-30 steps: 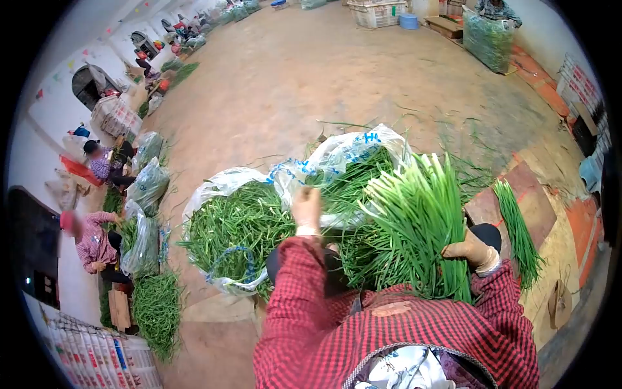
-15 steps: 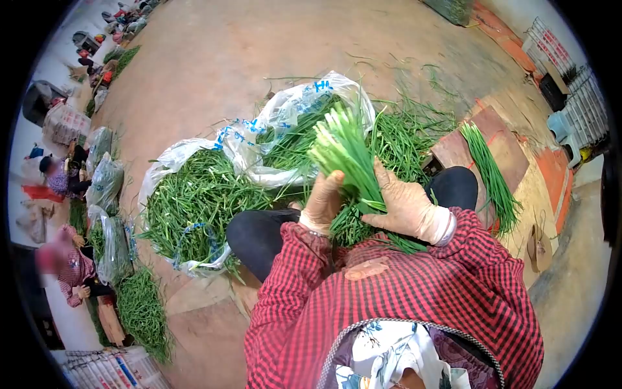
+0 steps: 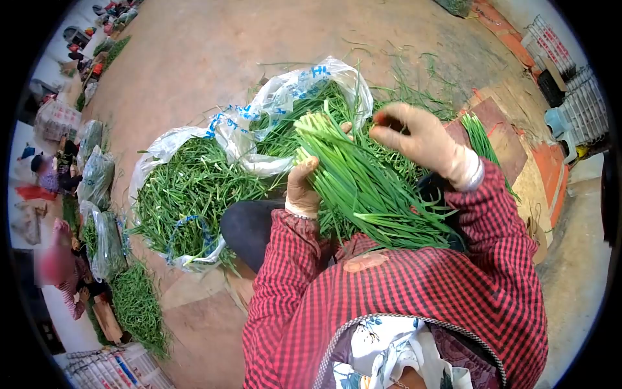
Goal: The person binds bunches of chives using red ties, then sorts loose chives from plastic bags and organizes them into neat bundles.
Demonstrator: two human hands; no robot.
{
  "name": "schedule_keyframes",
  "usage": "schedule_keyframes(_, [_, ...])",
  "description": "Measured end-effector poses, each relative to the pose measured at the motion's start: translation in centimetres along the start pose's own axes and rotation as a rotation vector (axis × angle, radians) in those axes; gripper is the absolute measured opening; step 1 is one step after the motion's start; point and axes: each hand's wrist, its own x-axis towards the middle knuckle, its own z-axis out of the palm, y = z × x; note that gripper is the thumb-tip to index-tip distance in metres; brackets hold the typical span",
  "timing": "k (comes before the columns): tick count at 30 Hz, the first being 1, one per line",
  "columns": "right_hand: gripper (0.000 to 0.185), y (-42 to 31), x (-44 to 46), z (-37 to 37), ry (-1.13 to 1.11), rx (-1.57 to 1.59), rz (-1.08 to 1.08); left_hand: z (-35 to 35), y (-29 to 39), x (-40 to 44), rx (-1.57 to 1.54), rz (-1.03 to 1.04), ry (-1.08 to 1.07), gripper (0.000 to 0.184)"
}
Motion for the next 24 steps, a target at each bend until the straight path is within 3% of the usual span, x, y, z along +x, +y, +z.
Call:
schedule_keyframes(2, [0.042, -0.2, 2.3, -0.1, -0.038, 0.103, 0.042, -0.3, 0.1, 0.2, 0.023, -0.071, -0.040, 0.079])
schedule_keyframes(3, [0.044, -0.8, 3.2, 0.1, -0.114, 0.252, 0.136, -1.4, -0.1, 0.0, -0.032, -0.097, -0.012, 0.067])
schedule_keyframes(7, [0.044, -0.3, 6.3, 2.0, -0.240, 0.436, 0.273, -2.4, -0.2, -0.1, -0.076, -0.098, -0.014, 0.058])
schedule_keyframes(10, [0.046, 0.0, 7.6, 2.0, -0.377, 0.299, 0.362, -2.5, -0.1, -0.1, -0.063, -0.116, -0.049, 0.057])
schedule_keyframes(16, [0.038, -1.1, 7.4, 1.4, -0.413, 0.416, 0.359, -2.9, -0.3, 0.2, -0.030, -0.176, 0.037, 0.046])
schedule_keyframes(19, [0.027, -0.8, 7.3, 1.5, -0.345, 0.581, 0.376, -2.7, -0.4, 0.4, -0.041, -0.155, -0.015, 0.054])
schedule_keyframes(20, [0.027, -0.4, 7.3, 1.6, -0.346, 0.578, 0.378, -1.6, -0.4, 0.6, -0.027, -0.105, -0.020, 0.066])
schedule_keyframes(21, [0.028, 0.5, 7.4, 1.8, -0.222, 0.601, 0.367, -1.0, -0.3, 0.7, -0.012, -0.054, -0.025, 0.079])
schedule_keyframes(22, [0.028, 1.4, 7.5, 1.8, -0.099, 0.622, 0.352, -1.1, -0.2, 0.8, -0.015, -0.052, -0.025, 0.079])
schedule_keyframes(24, [0.031, 3.4, 7.9, 1.1, -0.091, 0.496, 0.355, -1.3, 0.0, 0.8, -0.003, -0.055, -0.089, 0.085])
